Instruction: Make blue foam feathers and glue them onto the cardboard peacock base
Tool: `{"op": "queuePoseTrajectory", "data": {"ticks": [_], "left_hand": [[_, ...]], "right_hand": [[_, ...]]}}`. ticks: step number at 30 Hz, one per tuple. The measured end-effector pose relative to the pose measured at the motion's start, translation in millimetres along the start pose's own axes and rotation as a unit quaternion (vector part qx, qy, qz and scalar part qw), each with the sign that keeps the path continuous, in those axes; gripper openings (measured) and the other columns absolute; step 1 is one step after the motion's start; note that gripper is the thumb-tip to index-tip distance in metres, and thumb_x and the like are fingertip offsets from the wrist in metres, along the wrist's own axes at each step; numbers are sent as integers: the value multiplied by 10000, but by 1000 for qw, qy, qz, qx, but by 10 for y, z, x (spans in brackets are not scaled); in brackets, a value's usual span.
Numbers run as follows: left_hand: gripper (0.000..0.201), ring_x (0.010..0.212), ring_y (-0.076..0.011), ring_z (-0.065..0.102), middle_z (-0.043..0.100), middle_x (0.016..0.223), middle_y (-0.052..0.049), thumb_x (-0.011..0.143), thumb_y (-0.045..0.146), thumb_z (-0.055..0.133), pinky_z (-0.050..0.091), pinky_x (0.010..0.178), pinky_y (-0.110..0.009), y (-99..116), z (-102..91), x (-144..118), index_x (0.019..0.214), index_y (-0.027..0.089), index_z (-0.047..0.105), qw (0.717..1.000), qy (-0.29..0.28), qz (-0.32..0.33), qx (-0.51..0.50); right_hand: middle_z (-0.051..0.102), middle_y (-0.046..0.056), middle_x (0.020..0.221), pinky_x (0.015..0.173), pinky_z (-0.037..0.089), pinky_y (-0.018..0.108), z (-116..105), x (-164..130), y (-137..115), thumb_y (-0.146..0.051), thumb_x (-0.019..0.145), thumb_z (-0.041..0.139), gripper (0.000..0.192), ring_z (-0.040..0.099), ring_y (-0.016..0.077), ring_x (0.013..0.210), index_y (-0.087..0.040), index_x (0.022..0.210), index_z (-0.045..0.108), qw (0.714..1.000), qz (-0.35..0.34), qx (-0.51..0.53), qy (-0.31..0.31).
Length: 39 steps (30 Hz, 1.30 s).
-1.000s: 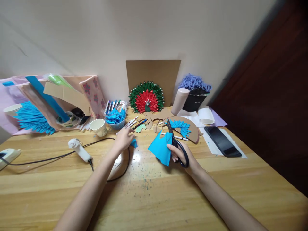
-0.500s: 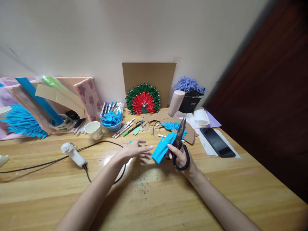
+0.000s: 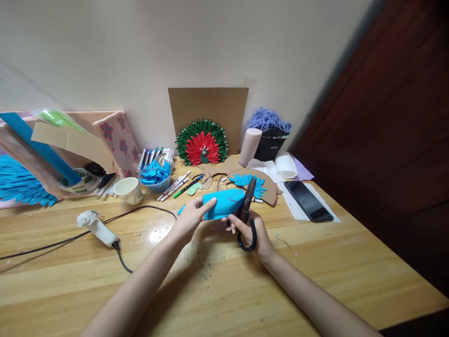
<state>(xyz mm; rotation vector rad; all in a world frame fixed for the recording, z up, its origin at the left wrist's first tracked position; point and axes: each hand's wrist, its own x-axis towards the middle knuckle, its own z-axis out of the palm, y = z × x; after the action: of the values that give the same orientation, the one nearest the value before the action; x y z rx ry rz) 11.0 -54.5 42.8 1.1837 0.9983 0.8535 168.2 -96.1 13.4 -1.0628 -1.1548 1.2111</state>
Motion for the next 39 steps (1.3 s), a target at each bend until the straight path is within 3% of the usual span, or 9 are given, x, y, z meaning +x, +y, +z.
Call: {"op": "queuePoseTrajectory", "data": {"ticks": [3, 6, 14, 17, 21, 24, 28, 34, 39], "left_hand": [[431, 776, -180, 616, 669, 839, -64, 691, 501, 619, 476, 692, -271, 75, -110, 34, 910, 130, 619, 997, 49, 19, -55], [411, 781, -174, 606, 660, 863, -60, 689, 466, 638, 473, 701, -271, 157, -252, 50, 924, 131, 597, 994, 85, 65, -15], [234, 618, -118, 545, 615, 702, -7, 668, 358, 670, 427, 555, -217, 253, -316, -26, 738, 142, 610, 981, -42, 78, 171], [239, 668, -141, 562, 625, 742, -23, 649, 347, 684, 442, 579, -233, 219, -294, -16, 749, 142, 611, 979, -38, 75, 187], [406, 830, -193, 600, 655, 906, -72, 616, 403, 708, 474, 705, -284, 76, -155, 3, 909, 141, 604, 992, 85, 55, 80], [449, 875, -220, 609, 666, 953, -108, 613, 433, 708, 480, 742, -310, -80, 81, -35, 932, 129, 623, 999, 28, -24, 1], [407, 799, -208, 617, 685, 897, -86, 595, 392, 729, 474, 724, -307, -210, 322, -85, 900, 135, 651, 999, -16, -32, -10], [277, 633, -159, 573, 628, 653, -33, 645, 386, 662, 444, 627, -274, -108, 113, -1, 692, 118, 617, 994, 77, 16, 71], [298, 677, -174, 591, 634, 686, -42, 655, 400, 647, 453, 656, -284, 30, -145, 51, 729, 113, 613, 981, 158, 59, 101]], "right_hand": [[603, 4, 633, 538, 492, 260, 5, 4, 7, -474, 751, 577, 302, 489, 92, 453, -173, 750, 559, 998, 8, 62, -4], [573, 0, 568, 526, 477, 253, -59, 48, 8, -519, 779, 513, 356, 483, 98, 456, -171, 724, 559, 997, -5, 76, 25], [545, -22, 602, 526, 438, 231, -165, 107, -23, -425, 632, 705, 319, 525, 115, 538, -168, 704, 530, 999, 21, -42, 16], [521, -39, 599, 491, 425, 230, -139, 93, 4, -406, 554, 755, 355, 507, 110, 517, -172, 683, 522, 996, 41, -79, 2], [494, -47, 580, 482, 429, 238, -86, 77, 51, -411, 559, 751, 370, 500, 110, 497, -178, 671, 485, 997, 36, -42, 55], [492, -53, 582, 503, 435, 241, -59, 69, 93, -398, 578, 746, 361, 503, 107, 501, -185, 693, 478, 991, 12, 12, 132], [499, -53, 593, 524, 427, 232, -59, 62, 130, -374, 566, 757, 347, 510, 108, 527, -180, 701, 504, 985, 3, 19, 173], [561, -11, 607, 528, 457, 243, -93, 111, 46, -474, 688, 640, 330, 561, 130, 537, -173, 725, 512, 994, 31, 76, 77], [501, -25, 499, 484, 468, 292, -90, 86, -46, -811, 575, 414, 670, 519, 136, 418, -172, 748, 519, 967, 153, 133, -152]]}}
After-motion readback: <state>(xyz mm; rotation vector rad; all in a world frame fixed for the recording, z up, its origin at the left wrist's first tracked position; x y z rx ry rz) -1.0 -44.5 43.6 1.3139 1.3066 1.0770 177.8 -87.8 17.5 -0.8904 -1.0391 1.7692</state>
